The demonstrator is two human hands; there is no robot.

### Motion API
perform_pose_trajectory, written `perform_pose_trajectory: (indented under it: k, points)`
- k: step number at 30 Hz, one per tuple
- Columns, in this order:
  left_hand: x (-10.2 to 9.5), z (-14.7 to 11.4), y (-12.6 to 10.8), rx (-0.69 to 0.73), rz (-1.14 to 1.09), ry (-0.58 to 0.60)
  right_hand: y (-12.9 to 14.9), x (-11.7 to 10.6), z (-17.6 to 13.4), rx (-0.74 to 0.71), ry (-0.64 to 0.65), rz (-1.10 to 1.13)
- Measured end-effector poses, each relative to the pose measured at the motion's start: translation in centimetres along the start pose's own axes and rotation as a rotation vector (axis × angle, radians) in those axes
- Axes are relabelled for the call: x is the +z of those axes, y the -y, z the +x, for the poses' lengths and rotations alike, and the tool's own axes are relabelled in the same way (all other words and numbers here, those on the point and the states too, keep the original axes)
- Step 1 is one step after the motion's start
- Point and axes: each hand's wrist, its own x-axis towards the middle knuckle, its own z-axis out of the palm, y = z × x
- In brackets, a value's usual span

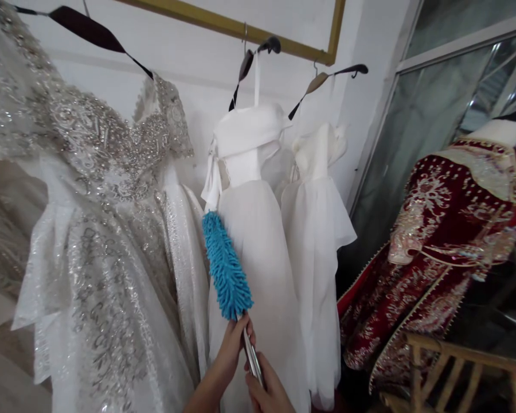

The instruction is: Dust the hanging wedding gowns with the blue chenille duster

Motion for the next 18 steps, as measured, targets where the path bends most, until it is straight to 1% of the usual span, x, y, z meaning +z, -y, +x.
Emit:
perform_pose_trajectory:
  k: [2,4,6,8,10,12,14,18]
  points:
    - [1.3,0.4,-1.7,0.032,0.007,0.050,2.5,-0.3,-0.3,-0.056,0.015,-0.026]
    - [2.2,0.6,-2.8,0.059,0.011,0.082,4.4,-0.6,-0.5,-0.097,0.011,-0.053]
    - [2.7,0.7,-3.3,0.062,0.021,0.103,5.3,-0.7,-0.6,-0.124,0.011,-0.073]
    - [2.6,0.6,-3.1,0.051,0.032,0.113,5.4,-0.7,-0.7,-0.135,0.029,-0.092]
    - [2.1,0.3,-2.4,0.033,0.038,0.112,4.7,-0.5,-0.8,-0.110,0.050,-0.100]
    - [1.4,0.0,-1.2,0.004,0.035,0.098,3.5,-0.3,-1.0,-0.060,0.024,-0.071]
    - [0.5,-0.3,0.1,-0.029,0.029,0.076,2.0,-0.1,-1.0,-0.020,0.025,-0.047]
    - [-1.3,-0.9,2.8,-0.092,0.027,0.016,-1.9,-0.1,-0.5,-0.018,0.094,-0.052]
